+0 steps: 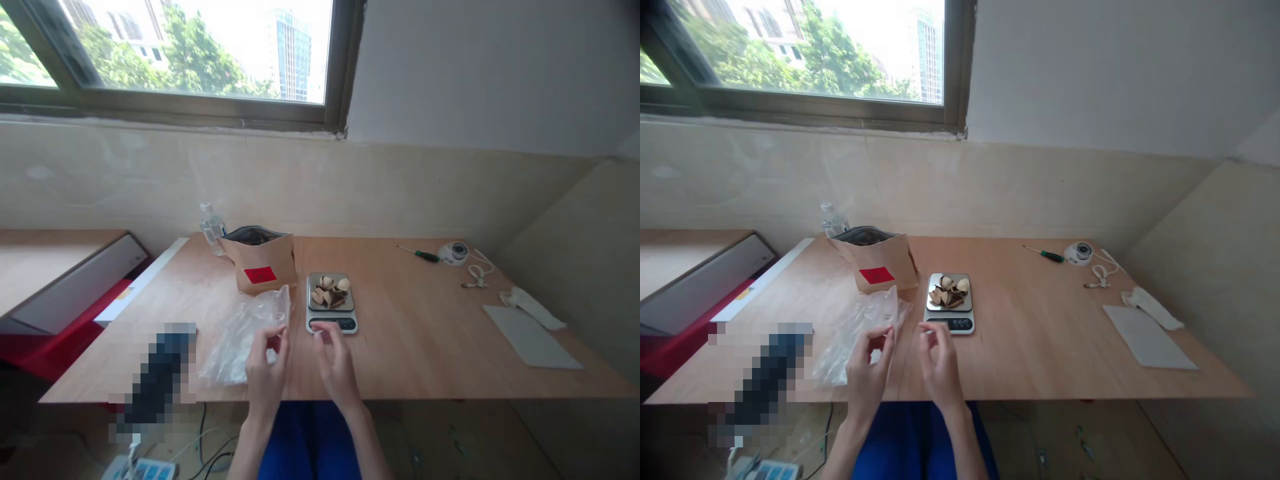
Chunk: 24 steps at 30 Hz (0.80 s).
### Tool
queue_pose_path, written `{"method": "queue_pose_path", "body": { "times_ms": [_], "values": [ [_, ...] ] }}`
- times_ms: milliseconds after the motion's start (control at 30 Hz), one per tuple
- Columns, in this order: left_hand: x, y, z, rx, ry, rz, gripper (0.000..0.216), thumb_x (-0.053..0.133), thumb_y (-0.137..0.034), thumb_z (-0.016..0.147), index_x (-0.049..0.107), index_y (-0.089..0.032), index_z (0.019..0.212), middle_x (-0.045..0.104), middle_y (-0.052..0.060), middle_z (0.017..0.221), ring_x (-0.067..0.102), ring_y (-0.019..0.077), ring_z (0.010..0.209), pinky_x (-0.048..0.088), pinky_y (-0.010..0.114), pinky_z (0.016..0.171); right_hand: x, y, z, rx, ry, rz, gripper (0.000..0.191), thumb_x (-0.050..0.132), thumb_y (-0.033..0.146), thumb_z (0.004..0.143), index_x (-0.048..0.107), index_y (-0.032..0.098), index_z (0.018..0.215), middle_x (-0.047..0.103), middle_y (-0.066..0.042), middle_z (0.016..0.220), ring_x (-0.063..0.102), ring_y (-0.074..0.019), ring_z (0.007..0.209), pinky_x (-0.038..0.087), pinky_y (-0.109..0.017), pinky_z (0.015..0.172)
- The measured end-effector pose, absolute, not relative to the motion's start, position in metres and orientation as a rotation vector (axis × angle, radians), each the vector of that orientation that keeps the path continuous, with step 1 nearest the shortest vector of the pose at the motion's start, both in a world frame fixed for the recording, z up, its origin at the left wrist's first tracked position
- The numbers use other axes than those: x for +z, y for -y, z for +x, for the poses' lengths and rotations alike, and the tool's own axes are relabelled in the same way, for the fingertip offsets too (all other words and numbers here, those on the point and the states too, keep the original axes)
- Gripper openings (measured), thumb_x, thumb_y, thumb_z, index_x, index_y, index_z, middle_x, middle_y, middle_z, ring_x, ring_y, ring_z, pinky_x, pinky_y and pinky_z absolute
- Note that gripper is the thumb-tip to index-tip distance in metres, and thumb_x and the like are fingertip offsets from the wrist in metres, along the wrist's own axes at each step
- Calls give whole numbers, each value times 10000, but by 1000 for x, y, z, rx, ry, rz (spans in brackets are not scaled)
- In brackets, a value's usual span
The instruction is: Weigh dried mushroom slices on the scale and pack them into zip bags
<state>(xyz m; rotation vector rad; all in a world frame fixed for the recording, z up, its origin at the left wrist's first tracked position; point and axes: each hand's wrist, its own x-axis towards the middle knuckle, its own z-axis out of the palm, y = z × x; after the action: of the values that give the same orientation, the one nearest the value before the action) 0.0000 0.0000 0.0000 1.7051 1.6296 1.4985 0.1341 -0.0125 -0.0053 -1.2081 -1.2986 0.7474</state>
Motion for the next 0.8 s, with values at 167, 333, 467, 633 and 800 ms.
{"method": "queue_pose_path", "body": {
  "times_ms": [167, 333, 467, 633, 800],
  "values": [
    [6, 13, 10, 1471, -1348, 1734, 216, 465, -271, 879, 609, -213, 1028, 624, 56, 995, 602, 166, 916, 500, 287, 784, 10, 16, 104, 1024, 1197, -1087, 228, 466, 334, 895, 564, 194, 1046, 647, -57, 980, 625, -168, 892, 501, -268, 788],
    [-5, 14, -1, 1395, -1297, 1833, 344, 495, -256, 868, 546, -276, 1208, 570, 56, 1039, 598, 155, 906, 521, 287, 784, 2, 17, 111, 1098, 1156, -1096, 283, 485, 367, 886, 630, 178, 1039, 675, -83, 1031, 637, -205, 945, 509, -293, 811],
    [-10, 16, -7, 1363, -1364, 1875, 415, 538, -286, 845, 515, -292, 1259, 552, 46, 977, 587, 120, 743, 533, 251, 671, 2, 20, 114, 1148, 1159, -1114, 282, 518, 379, 869, 672, 167, 973, 710, -82, 934, 664, -220, 893, 517, -309, 804],
    [-11, 21, -12, 1352, -1392, 1865, 281, 559, -323, 829, 638, -262, 1092, 580, 32, 893, 545, 94, 616, 488, 192, 522, 6, 22, 119, 1195, 1149, -1155, 270, 602, 390, 809, 699, 153, 893, 723, -82, 886, 670, -229, 857, 517, -321, 789],
    [-9, 22, -15, 1401, -1350, 1872, 136, 562, -292, 827, 679, -221, 831, 600, 26, 798, 579, 118, 674, 486, 200, 583, 4, 20, 125, 1250, 1060, -1155, 218, 693, 369, 724, 701, 155, 762, 723, -55, 771, 672, -210, 768, 519, -313, 748]
  ]
}}
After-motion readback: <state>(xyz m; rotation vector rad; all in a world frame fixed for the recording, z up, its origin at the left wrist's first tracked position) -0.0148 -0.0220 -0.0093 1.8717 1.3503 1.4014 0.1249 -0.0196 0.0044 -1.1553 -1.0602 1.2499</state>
